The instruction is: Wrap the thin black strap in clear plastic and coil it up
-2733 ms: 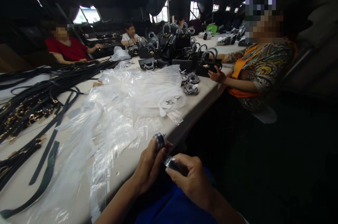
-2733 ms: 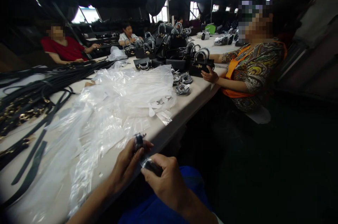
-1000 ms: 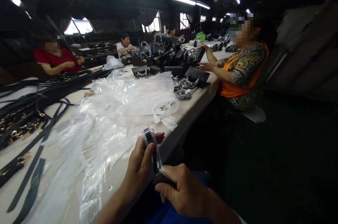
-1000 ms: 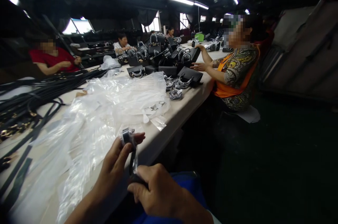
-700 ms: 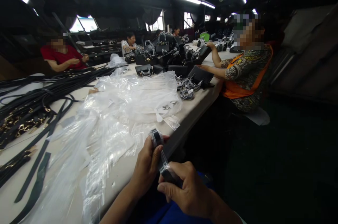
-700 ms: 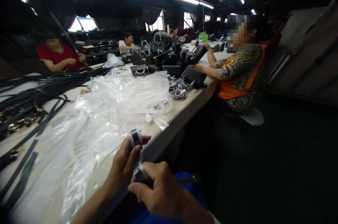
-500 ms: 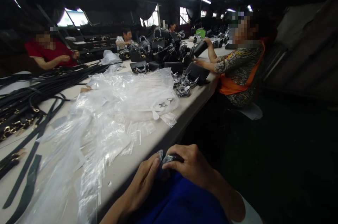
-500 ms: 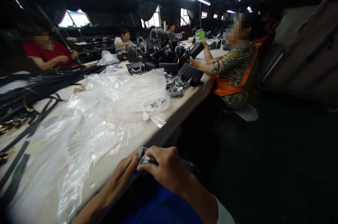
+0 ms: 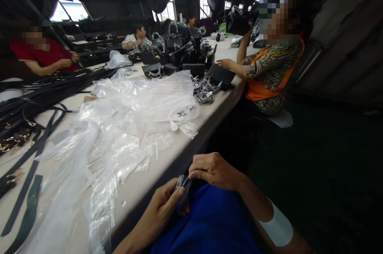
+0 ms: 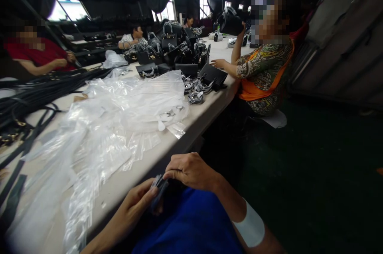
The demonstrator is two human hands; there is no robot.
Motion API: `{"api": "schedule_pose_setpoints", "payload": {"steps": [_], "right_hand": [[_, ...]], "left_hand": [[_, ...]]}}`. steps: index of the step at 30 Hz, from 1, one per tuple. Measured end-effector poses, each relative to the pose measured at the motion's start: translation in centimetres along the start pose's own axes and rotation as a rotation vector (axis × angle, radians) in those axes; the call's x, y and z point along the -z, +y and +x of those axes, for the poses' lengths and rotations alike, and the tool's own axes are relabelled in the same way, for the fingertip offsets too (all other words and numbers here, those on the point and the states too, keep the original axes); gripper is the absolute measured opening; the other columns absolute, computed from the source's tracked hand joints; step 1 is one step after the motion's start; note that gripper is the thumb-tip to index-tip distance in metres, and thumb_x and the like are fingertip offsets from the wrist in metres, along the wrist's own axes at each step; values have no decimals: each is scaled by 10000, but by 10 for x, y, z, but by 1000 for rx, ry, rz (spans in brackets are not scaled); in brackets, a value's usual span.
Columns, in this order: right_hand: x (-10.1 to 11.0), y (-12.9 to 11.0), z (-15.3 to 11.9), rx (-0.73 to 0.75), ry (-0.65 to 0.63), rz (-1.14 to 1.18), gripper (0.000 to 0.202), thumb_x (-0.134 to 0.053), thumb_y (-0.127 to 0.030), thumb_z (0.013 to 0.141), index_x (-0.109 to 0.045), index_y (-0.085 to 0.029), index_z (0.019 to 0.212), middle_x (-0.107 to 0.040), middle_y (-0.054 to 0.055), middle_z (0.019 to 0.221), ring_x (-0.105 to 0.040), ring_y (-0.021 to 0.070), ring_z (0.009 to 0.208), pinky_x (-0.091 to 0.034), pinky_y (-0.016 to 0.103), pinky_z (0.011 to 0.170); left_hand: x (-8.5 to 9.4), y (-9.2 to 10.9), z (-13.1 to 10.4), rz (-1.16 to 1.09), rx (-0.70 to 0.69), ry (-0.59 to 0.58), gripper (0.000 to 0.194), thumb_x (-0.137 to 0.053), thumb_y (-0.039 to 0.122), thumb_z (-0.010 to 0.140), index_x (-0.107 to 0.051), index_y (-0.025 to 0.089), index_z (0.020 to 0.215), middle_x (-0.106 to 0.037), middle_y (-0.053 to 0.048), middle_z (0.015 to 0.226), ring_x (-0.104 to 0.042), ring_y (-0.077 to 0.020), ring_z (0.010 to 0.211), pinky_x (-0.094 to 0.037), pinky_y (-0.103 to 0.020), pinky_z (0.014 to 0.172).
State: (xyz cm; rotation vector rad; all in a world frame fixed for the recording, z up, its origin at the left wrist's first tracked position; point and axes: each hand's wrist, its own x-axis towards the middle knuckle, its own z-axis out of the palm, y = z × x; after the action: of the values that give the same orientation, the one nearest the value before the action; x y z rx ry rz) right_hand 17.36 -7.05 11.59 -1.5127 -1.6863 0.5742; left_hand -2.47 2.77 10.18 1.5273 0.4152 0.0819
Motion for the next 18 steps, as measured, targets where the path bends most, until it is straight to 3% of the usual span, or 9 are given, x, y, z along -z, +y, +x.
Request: {"api": "schedule_pose_setpoints", "payload": {"steps": [5,10,12,14,16,18], "right_hand": [[3,14,0,-31,-116,204,334,-543,-439,927,-689,-146,858,-613,-1,776,-574,103,717,-428,190,678],[-9,24,1,-112,-211,529,480,-524,-556,897,-581,-121,702,-512,-23,661,-481,89,612,-381,197,574],[-19,19,0,-94,-129,568,516,-482,-575,910,-538,-127,662,-479,-24,645,-453,89,608,-370,203,568],[-30,11,-1,-92,49,580,521,-417,-570,941,-546,-130,693,-458,-26,621,-430,89,580,-364,207,546],[-40,1,-2,-75,233,552,482,-368,-528,973,-610,-126,863,-513,-8,658,-473,102,594,-406,218,569],[-48,-7,-1,-8,361,445,406,-397,-461,982,-594,-140,1135,-620,48,854,-578,143,759,-475,253,717]], "left_hand": [[-6,8,0,-14,-2,-67,346,-452,457,951,-567,149,841,-615,-29,690,-530,-128,631,-416,-245,624],[-10,15,-5,-103,25,-115,365,-407,454,969,-580,142,889,-623,-26,599,-491,-112,534,-383,-238,557],[-10,17,-7,-169,22,-112,401,-376,455,977,-599,134,891,-611,-25,551,-465,-107,492,-359,-237,524],[-10,21,-7,-247,-18,-71,441,-353,459,980,-621,132,853,-598,-27,533,-472,-113,493,-364,-243,530],[-9,28,-6,-328,-98,16,463,-351,455,979,-638,140,798,-587,-26,533,-501,-125,529,-411,-254,588],[-8,38,-4,-392,-189,122,474,-367,456,971,-653,145,756,-586,-35,561,-541,-146,598,-462,-268,677]]}}
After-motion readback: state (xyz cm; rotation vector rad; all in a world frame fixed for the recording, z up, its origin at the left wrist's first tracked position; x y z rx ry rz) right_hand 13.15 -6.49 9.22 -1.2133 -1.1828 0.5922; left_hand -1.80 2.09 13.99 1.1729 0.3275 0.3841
